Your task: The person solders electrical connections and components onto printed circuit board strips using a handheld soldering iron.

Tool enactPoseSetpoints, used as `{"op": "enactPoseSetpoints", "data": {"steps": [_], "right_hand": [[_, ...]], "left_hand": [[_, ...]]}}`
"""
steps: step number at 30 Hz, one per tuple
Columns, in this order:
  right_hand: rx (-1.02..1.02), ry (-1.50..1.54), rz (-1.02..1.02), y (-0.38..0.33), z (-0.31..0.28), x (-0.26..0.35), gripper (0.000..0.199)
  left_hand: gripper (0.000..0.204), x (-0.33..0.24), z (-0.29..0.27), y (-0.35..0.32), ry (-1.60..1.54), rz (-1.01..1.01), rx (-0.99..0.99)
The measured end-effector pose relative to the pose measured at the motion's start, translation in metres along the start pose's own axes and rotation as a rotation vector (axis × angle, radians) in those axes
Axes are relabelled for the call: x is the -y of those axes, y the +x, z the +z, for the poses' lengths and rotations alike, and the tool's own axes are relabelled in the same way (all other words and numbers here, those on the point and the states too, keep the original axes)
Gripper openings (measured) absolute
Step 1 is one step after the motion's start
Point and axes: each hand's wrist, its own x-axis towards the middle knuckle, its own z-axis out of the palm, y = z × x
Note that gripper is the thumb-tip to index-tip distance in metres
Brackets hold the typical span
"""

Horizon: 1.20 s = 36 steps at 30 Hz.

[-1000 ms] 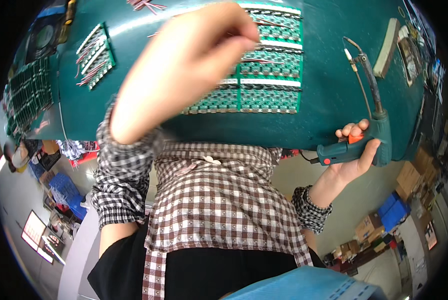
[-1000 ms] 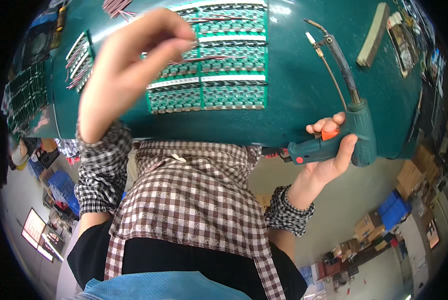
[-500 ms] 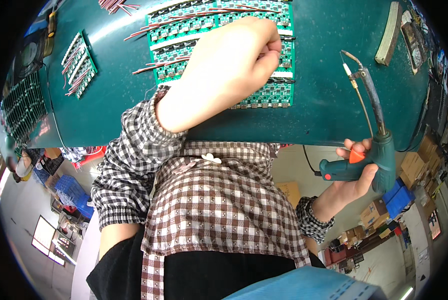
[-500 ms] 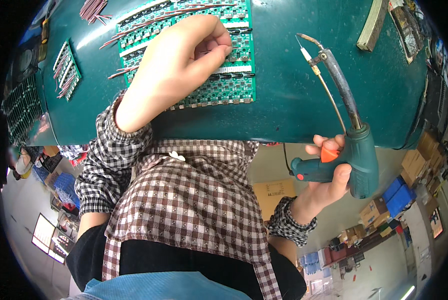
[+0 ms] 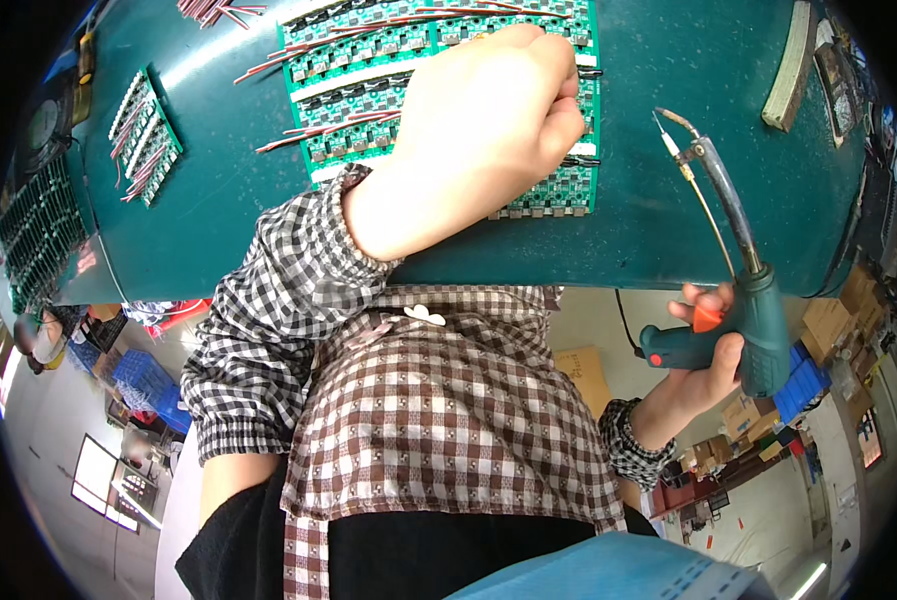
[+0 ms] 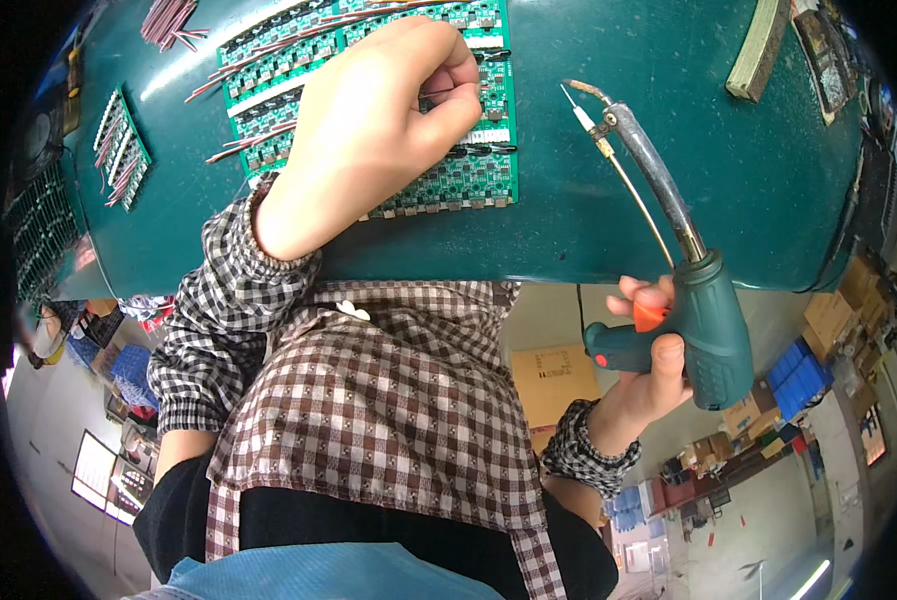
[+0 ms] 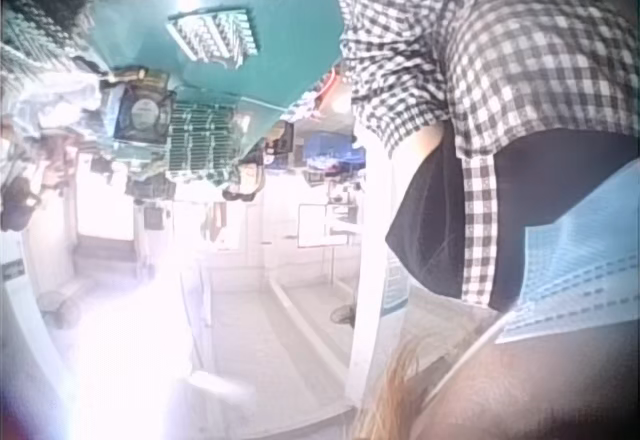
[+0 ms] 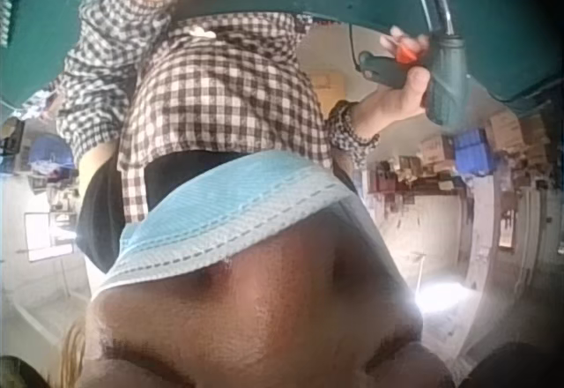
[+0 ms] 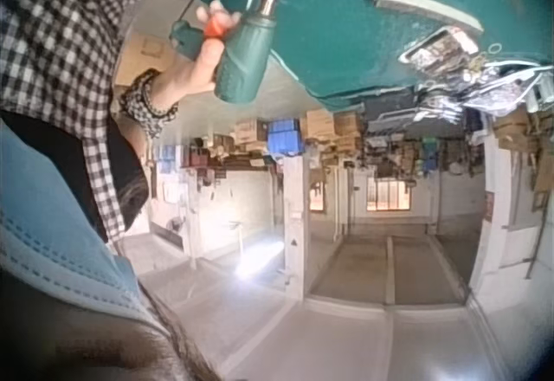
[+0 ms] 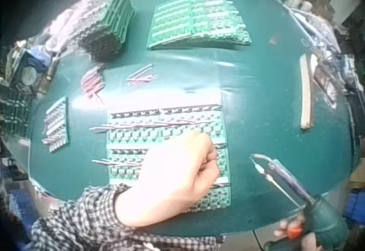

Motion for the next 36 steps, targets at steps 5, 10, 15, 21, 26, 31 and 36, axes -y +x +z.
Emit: {"op": "enactPoseSetpoints", "data": {"steps": [5,10,15,21,26,31,36], "right_hand": [[0.022,-0.029,-0.011,-0.003,0.006,0.003,0.053],[0.005,-0.057,-0.018,-0.005,0.017,0.005,0.052],[0.097,-0.093,-0.041,-0.005,0.021,0.005,0.044],[0.151,-0.203,-0.088,-0.005,0.021,0.002,0.049],[0.149,-0.227,-0.091,-0.007,0.024,0.003,0.048],[0.15,-0.245,-0.091,-0.008,0.025,0.003,0.048],[0.156,-0.261,-0.097,-0.008,0.025,0.003,0.049]], "left_hand": [[0.008,0.0,0.0,0.002,0.014,0.002,0.016],[0.008,-0.001,-0.003,0.004,-0.002,-0.012,0.024],[0.008,-0.001,-0.004,0.004,-0.03,-0.025,0.04],[0.007,-0.002,-0.002,0.003,0.005,-0.052,0.059],[0.007,-0.002,-0.001,0.002,-0.018,-0.018,0.012],[0.01,-0.002,-0.002,0.002,0.006,0.009,0.038],[0.01,-0.001,0.0,0.002,-0.003,0.012,0.018]]}}
